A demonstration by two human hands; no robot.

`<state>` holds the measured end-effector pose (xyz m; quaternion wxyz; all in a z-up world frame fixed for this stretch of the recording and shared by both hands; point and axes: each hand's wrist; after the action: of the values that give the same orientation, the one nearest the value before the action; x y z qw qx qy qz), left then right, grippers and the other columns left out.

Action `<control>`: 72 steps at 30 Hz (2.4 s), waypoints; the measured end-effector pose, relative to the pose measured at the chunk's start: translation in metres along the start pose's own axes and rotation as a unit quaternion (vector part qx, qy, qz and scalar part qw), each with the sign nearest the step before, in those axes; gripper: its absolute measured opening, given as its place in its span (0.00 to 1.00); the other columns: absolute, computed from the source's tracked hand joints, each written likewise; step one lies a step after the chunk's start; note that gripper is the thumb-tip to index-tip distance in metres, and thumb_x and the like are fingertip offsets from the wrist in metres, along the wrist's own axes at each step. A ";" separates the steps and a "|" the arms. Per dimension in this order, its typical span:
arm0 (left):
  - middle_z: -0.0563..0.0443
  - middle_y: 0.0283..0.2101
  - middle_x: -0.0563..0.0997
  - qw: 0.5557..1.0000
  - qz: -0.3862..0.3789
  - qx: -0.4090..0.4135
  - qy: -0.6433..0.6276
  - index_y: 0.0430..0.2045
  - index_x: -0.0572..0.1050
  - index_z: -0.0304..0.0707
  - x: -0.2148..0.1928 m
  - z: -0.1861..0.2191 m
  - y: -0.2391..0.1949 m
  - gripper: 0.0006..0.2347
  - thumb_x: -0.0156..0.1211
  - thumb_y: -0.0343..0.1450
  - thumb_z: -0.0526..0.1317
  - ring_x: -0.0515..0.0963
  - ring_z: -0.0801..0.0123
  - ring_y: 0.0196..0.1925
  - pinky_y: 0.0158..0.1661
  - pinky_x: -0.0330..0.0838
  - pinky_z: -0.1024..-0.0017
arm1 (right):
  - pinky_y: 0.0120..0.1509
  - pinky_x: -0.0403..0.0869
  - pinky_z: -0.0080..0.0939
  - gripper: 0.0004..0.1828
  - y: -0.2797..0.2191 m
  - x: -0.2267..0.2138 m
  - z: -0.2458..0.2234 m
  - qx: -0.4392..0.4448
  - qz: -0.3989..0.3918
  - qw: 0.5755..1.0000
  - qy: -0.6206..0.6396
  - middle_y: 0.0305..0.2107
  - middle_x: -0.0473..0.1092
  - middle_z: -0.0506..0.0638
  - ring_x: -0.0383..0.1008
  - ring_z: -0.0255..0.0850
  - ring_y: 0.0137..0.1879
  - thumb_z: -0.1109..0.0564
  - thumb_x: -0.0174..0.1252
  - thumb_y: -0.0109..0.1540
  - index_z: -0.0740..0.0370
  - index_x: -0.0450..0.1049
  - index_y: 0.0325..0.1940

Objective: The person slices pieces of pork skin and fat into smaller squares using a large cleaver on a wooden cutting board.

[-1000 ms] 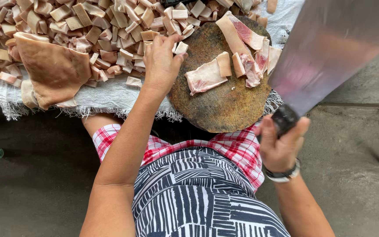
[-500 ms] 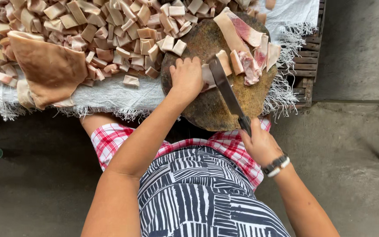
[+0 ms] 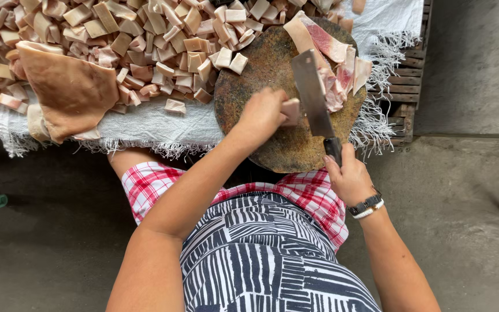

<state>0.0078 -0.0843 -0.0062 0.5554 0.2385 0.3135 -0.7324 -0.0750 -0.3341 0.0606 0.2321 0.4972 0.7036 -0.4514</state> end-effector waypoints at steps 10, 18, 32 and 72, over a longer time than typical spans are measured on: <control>0.37 0.46 0.77 0.988 0.144 -0.055 0.004 0.41 0.81 0.41 -0.063 -0.023 -0.007 0.15 0.73 0.62 0.37 0.76 0.46 0.50 0.54 0.70 0.56 | 0.27 0.71 0.43 0.16 -0.051 -0.030 -0.057 -0.069 0.125 0.985 0.095 0.20 0.72 0.54 0.76 0.43 0.23 0.51 0.54 0.70 0.65 0.60 0.53; 0.39 0.42 0.78 0.976 0.214 -0.010 -0.052 0.38 0.81 0.40 -0.094 -0.029 -0.015 0.10 0.72 0.65 0.37 0.78 0.48 0.47 0.49 0.72 0.57 | 0.31 0.70 0.63 0.20 -0.037 0.028 -0.048 -0.008 -0.019 0.999 -0.029 0.21 0.72 0.68 0.74 0.67 0.28 0.48 0.51 0.69 0.68 0.56 0.51; 0.33 0.42 0.81 0.993 -0.007 0.006 0.114 0.37 0.78 0.28 0.018 -0.038 0.015 0.08 0.63 0.66 0.31 0.80 0.43 0.49 0.53 0.73 0.52 | 0.31 0.73 0.62 0.20 -0.052 0.014 -0.019 0.003 -0.095 0.993 -0.064 0.20 0.72 0.69 0.75 0.67 0.28 0.47 0.52 0.66 0.66 0.56 0.48; 0.46 0.43 0.84 0.959 -0.119 -0.016 -0.255 0.48 0.73 0.37 -0.035 -0.005 -0.001 0.22 0.69 0.60 0.30 0.85 0.64 0.42 0.42 0.79 0.70 | 0.32 0.72 0.53 0.17 -0.016 -0.001 -0.014 0.032 -0.040 0.997 0.051 0.22 0.73 0.63 0.78 0.57 0.27 0.48 0.54 0.67 0.63 0.60 0.45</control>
<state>0.0159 -0.0574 0.0152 0.5298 -0.0040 0.1990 -0.8244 -0.0871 -0.3245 0.0747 0.1618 0.4983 0.7189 -0.4567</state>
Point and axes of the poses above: each hand's wrist, its own y-axis towards the middle knuckle, its own x-axis out of the palm, z = x × y
